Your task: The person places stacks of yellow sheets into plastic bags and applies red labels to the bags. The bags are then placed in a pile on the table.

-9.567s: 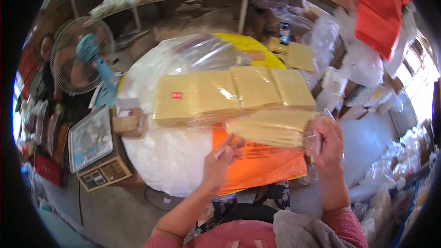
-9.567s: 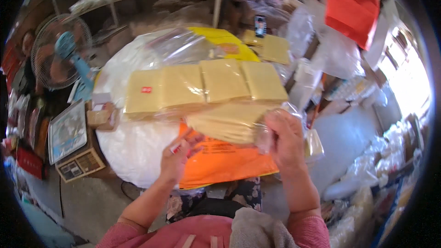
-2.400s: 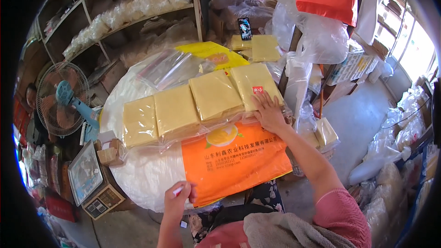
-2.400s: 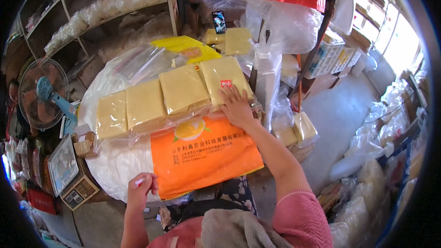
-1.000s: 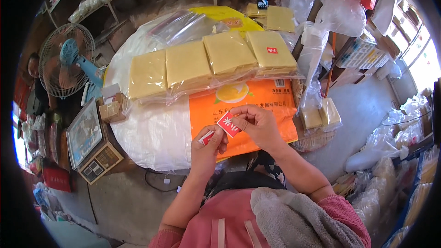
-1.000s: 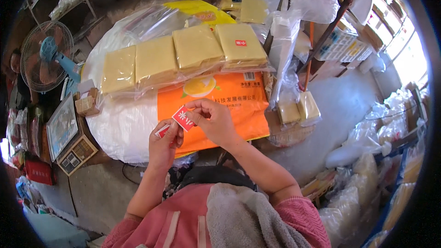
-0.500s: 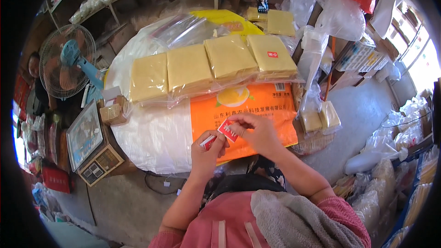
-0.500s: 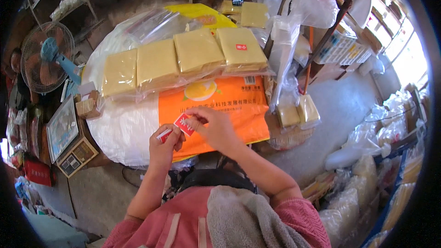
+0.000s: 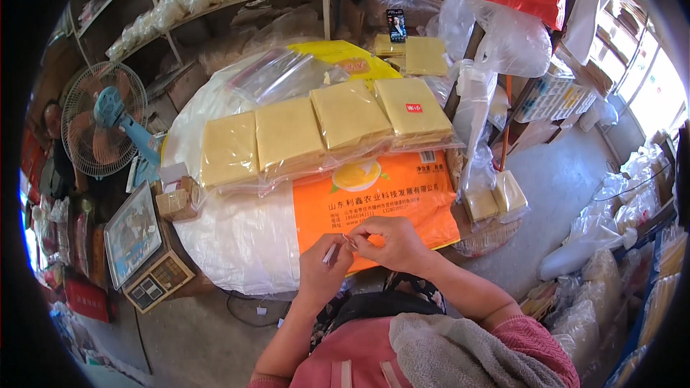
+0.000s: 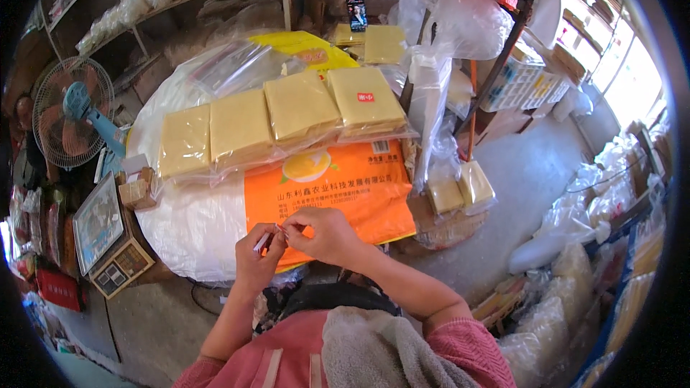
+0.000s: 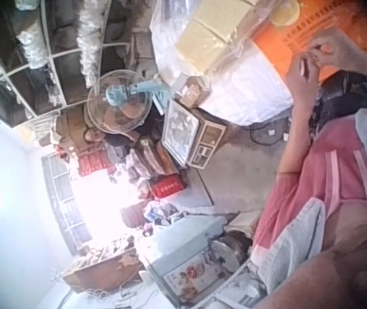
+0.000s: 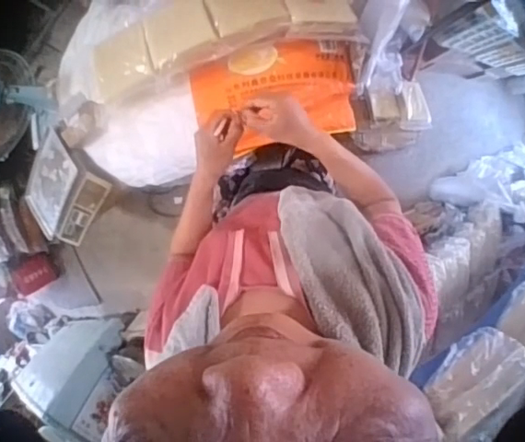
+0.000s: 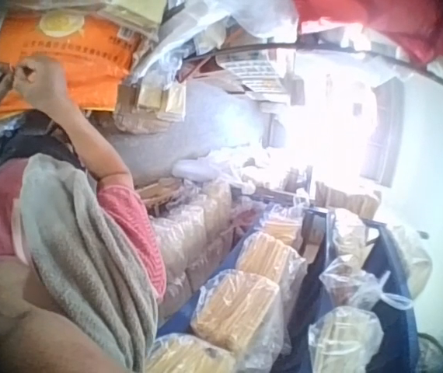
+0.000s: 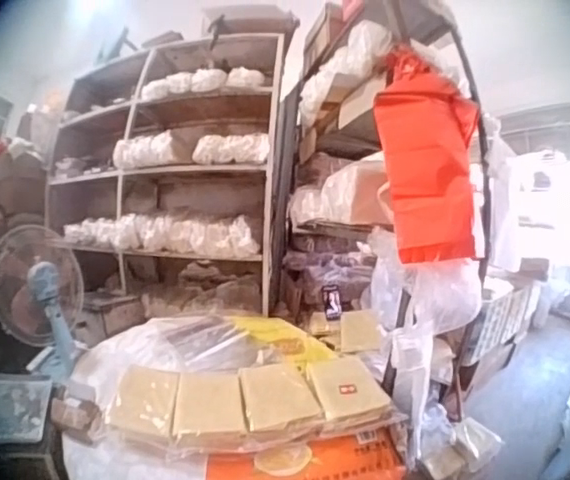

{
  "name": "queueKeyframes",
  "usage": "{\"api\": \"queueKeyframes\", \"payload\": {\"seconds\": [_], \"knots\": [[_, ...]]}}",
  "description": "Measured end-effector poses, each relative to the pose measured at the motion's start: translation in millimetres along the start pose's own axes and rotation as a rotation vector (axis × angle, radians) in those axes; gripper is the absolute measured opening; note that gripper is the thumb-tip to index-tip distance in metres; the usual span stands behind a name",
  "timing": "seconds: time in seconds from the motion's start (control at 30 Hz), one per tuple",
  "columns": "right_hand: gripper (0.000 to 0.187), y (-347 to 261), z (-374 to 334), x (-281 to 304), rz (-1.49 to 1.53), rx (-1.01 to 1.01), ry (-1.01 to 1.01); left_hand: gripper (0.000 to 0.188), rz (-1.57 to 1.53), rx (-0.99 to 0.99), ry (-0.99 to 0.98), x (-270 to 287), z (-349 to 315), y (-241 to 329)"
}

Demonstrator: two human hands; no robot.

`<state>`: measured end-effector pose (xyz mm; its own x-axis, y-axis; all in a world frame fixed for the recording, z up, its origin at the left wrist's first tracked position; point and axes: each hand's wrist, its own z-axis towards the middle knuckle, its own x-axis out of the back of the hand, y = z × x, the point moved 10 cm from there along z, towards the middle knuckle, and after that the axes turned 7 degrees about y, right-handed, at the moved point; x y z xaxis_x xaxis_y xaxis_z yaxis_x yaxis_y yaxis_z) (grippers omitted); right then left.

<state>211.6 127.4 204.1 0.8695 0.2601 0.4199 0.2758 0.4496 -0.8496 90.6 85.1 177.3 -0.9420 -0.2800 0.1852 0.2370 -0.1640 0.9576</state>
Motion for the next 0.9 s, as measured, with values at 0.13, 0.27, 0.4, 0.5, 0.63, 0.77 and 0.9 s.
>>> {"api": "queueKeyframes", "payload": {"seconds": [0.13, 0.27, 0.4, 0.5, 0.63, 0.77, 0.9], "knots": [[0.011, 1.0, 1.3, 2.2, 0.043, -0.052, 0.008, 0.006, -0.06, 0.046, 0.002, -1.7, 1.1, -12.7], [0.013, 22.2, -1.4, -3.2, 0.195, -0.211, 0.014, 0.007, -0.079, 0.06, 0.018, -2.3, 0.2, -16.5], [0.015, 25.8, -0.5, -7.6, 0.271, -0.209, 0.028, 0.004, -0.05, 0.053, 0.005, -1.6, 3.9, -19.4], [0.017, 53.7, 0.4, -16.8, 0.354, -0.354, 0.031, 0.003, -0.099, 0.071, 0.027, -0.9, 7.2, -23.7], [0.02, 106.9, 10.5, -20.5, 0.723, -0.555, 0.178, 0.002, -0.258, 0.14, 0.216, 28.9, 7.3, -46.6], [0.02, 133.0, 82.9, 27.5, 0.481, -0.349, 0.324, 0.003, -0.2, 0.295, 0.261, 102.6, -15.6, -63.8], [0.019, 98.2, 176.8, 64.5, -0.061, -0.115, 0.354, 0.01, 0.395, 0.531, -0.215, 155.8, -77.7, -105.1]]}}
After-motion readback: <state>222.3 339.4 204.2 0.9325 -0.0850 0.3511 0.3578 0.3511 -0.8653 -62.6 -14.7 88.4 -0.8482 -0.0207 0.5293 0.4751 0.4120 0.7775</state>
